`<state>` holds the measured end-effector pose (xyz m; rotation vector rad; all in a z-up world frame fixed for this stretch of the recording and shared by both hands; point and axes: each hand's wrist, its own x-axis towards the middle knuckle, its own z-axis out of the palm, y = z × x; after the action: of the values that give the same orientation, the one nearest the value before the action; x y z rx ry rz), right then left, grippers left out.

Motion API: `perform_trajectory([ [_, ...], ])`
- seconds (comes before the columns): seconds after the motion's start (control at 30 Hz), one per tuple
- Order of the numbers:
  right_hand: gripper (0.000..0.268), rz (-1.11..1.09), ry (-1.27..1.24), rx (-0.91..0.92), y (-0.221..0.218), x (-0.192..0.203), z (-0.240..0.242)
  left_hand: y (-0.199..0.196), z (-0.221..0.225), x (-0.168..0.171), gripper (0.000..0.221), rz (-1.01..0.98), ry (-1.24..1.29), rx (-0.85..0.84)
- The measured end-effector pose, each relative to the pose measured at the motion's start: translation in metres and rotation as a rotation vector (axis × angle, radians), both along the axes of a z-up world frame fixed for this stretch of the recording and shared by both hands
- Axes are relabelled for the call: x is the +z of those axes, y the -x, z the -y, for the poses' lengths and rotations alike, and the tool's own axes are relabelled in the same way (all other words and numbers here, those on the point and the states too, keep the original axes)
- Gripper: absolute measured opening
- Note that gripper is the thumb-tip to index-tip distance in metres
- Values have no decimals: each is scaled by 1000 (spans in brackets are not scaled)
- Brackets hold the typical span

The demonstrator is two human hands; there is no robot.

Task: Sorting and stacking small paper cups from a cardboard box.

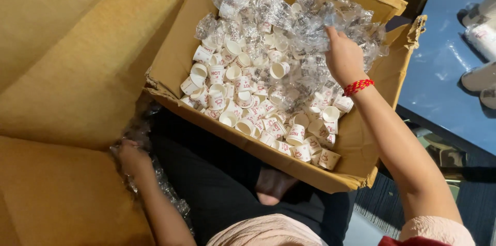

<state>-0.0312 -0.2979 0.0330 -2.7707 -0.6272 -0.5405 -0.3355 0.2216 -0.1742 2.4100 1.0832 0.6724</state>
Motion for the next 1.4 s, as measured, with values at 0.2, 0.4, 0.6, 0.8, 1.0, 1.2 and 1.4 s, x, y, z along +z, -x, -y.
perform_trajectory([
  [0.2,75,-297,124,152,-15,-35,-2,-4,-15,-28,33,-347,19,67],
  [0.4,24,-72,45,147,-5,-16,-1,-2,120,201,36,-214,52,-77],
  [0.6,13,-256,-474,482,75,78,-57,13,195,287,67,499,-40,-443],
  [0.8,27,-989,-830,853,180,90,-109,-20,224,260,85,606,-79,-1076],
  [1.0,42,-596,-562,926,161,124,-104,25,169,264,45,571,-106,-478],
  [1.2,35,-622,-418,586,68,40,-88,43,82,181,40,75,-166,26],
  [1.4,42,-912,455,637,64,-72,-81,-11,4,9,51,-289,25,114],
])
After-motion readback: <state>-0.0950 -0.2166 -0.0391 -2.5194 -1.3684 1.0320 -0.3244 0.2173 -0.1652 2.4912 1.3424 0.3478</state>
